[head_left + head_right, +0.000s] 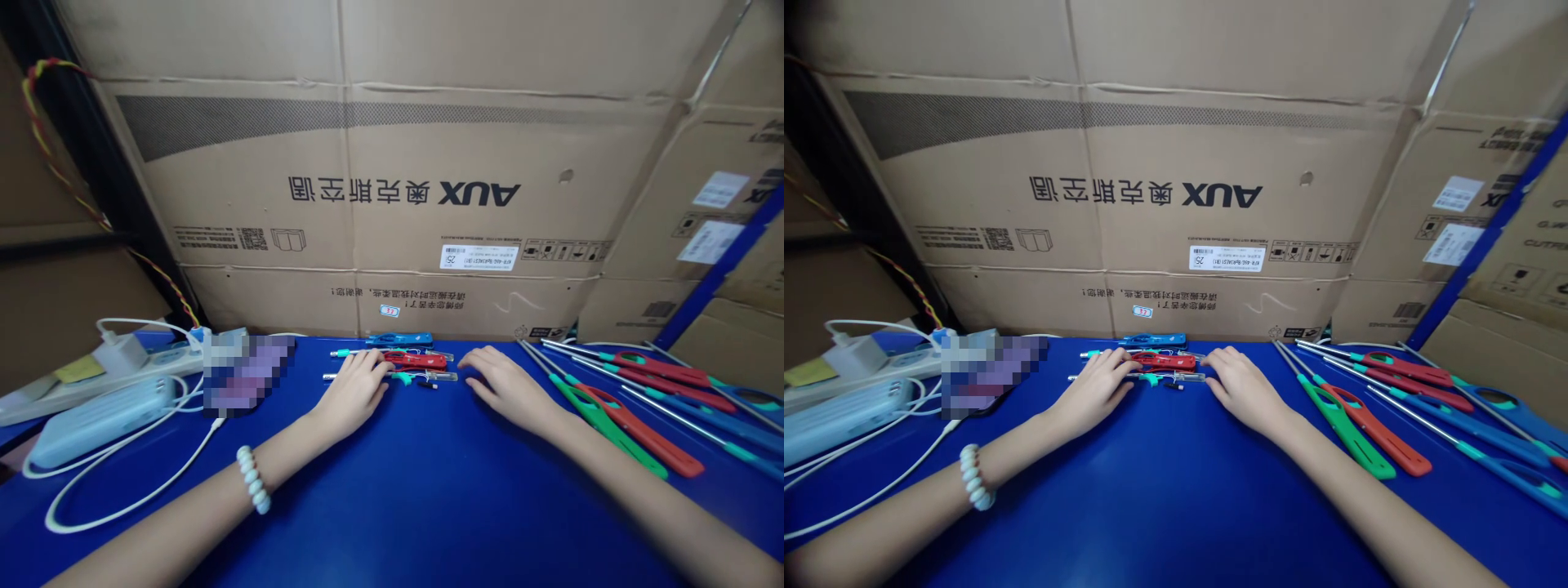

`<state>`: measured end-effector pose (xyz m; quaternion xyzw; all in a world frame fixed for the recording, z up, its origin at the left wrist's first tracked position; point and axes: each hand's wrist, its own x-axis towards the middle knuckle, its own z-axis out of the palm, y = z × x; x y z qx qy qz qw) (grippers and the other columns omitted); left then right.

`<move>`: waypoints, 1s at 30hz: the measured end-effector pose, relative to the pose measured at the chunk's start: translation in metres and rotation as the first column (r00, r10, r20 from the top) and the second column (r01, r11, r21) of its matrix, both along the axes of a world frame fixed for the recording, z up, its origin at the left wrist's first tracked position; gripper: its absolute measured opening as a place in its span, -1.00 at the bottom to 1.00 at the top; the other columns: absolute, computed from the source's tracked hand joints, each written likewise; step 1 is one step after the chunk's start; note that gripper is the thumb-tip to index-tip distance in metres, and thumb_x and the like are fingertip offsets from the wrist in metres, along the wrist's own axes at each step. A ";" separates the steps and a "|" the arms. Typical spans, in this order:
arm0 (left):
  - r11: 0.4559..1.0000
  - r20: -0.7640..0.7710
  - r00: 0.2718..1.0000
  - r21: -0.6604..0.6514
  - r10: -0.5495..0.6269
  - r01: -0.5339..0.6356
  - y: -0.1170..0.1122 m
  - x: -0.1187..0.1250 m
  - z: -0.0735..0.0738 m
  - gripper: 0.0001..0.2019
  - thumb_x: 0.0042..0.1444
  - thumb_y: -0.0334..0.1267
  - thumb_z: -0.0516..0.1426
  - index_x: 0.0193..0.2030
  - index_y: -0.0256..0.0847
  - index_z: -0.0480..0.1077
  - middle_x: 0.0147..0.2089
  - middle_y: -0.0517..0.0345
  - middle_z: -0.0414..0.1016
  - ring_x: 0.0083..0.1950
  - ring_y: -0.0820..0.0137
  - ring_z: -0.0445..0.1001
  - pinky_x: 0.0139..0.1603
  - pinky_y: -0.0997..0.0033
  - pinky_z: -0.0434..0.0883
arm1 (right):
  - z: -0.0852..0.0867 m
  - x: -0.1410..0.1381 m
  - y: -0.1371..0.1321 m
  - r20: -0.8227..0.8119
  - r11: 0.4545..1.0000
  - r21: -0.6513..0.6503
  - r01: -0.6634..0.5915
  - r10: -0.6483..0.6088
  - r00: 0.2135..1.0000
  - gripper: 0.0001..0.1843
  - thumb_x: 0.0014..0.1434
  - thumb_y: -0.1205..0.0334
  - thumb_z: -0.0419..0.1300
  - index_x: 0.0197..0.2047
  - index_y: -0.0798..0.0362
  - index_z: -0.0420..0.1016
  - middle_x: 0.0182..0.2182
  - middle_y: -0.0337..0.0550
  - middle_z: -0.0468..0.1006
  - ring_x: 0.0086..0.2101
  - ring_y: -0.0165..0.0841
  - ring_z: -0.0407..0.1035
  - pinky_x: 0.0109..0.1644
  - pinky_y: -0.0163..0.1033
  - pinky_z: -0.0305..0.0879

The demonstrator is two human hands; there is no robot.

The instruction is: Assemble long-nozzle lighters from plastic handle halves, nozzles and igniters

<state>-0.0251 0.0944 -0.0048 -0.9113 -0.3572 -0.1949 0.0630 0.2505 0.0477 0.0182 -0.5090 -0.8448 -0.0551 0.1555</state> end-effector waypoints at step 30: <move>0.985 0.037 0.994 -0.137 -0.105 0.109 0.001 0.005 -0.007 -0.88 0.27 -0.36 0.08 -0.22 -0.26 0.45 -0.21 0.06 0.40 -0.16 0.28 0.40 -0.14 0.33 0.39 | -0.014 -0.018 0.046 -0.138 0.997 -0.070 -0.036 0.026 0.990 -0.83 0.27 0.25 0.13 -0.09 0.05 0.47 -0.17 -0.03 0.42 -0.11 -0.18 0.30 -0.02 -0.05 0.25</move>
